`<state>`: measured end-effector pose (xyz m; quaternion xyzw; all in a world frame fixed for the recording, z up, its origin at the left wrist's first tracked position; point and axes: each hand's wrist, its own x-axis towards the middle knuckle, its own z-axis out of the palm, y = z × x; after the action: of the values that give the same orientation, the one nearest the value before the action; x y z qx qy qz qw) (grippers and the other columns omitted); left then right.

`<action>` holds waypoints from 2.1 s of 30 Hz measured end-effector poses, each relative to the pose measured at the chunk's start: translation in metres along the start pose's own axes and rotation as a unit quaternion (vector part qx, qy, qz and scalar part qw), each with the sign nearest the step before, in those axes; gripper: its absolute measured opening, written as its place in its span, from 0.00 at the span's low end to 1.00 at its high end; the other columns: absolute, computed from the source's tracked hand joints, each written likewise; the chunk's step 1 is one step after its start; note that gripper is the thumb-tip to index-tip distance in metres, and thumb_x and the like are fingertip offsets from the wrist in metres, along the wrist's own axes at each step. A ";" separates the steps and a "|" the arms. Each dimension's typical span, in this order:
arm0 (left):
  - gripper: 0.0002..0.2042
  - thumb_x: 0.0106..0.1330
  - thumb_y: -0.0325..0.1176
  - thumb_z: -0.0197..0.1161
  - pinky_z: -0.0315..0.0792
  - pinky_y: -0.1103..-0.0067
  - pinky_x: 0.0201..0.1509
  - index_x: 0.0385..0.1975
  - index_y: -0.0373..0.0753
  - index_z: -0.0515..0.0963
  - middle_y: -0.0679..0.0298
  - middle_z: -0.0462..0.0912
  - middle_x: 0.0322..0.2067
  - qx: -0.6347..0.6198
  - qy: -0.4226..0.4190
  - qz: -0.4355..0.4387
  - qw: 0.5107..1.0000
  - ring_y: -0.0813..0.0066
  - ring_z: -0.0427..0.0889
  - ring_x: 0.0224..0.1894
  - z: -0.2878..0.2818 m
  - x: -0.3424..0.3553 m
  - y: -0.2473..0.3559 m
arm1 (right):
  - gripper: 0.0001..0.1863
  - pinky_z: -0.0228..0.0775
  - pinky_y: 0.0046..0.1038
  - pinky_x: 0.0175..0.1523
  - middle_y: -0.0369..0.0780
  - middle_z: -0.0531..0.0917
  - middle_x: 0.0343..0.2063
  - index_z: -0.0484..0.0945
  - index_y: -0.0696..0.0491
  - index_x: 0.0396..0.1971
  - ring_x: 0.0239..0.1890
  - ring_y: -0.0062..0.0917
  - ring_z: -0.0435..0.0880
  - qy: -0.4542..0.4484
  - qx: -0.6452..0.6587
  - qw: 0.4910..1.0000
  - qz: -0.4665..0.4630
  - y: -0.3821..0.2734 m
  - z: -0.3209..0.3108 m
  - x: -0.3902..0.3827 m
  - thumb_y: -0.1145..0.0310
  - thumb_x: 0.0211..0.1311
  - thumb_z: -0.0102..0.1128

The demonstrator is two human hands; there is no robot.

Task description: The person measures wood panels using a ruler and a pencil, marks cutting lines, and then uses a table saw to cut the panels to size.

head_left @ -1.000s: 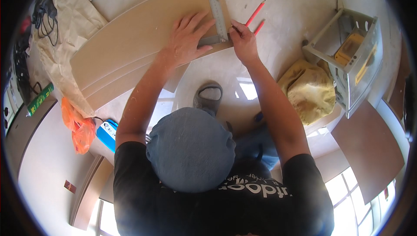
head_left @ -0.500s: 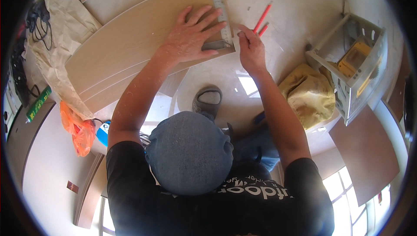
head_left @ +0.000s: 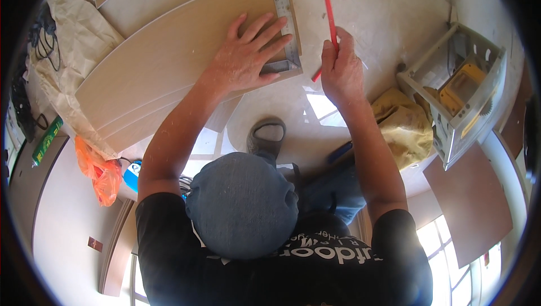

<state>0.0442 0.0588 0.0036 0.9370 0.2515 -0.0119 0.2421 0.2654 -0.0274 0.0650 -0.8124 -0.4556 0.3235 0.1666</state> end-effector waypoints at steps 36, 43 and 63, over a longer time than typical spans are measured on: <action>0.42 0.58 0.58 0.75 0.46 0.49 0.82 0.74 0.57 0.69 0.68 0.58 0.80 0.010 -0.024 -0.007 1.000 0.64 0.54 0.81 -0.004 0.000 -0.001 | 0.18 0.79 0.47 0.35 0.50 0.87 0.25 0.78 0.54 0.56 0.29 0.48 0.88 -0.027 -0.115 0.988 -0.102 -0.067 -0.002 0.036 0.69 0.68 0.54; 0.42 0.59 0.58 0.75 0.45 0.49 0.82 0.74 0.57 0.69 0.68 0.58 0.80 0.011 -0.029 -0.009 0.999 0.64 0.53 0.81 0.003 0.000 -0.002 | 0.17 0.78 0.52 0.40 0.52 0.86 0.27 0.80 0.52 0.56 0.32 0.53 0.87 -0.084 -0.143 0.985 -0.056 -0.065 -0.018 0.017 0.68 0.71 0.53; 0.43 0.54 0.51 0.78 0.48 0.49 0.81 0.73 0.51 0.70 0.65 0.58 0.79 0.042 0.044 0.017 0.998 0.60 0.53 0.81 0.003 -0.015 0.007 | 0.29 0.80 0.43 0.50 0.50 0.87 0.35 0.65 0.55 0.74 0.38 0.43 0.88 -0.048 0.095 0.987 0.118 0.061 -0.120 -0.205 0.74 0.74 0.49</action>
<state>0.0342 0.0452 0.0058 0.9501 0.2448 0.0233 0.1917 0.3090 -0.2304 0.1952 -0.8245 -0.3311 0.4215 0.1816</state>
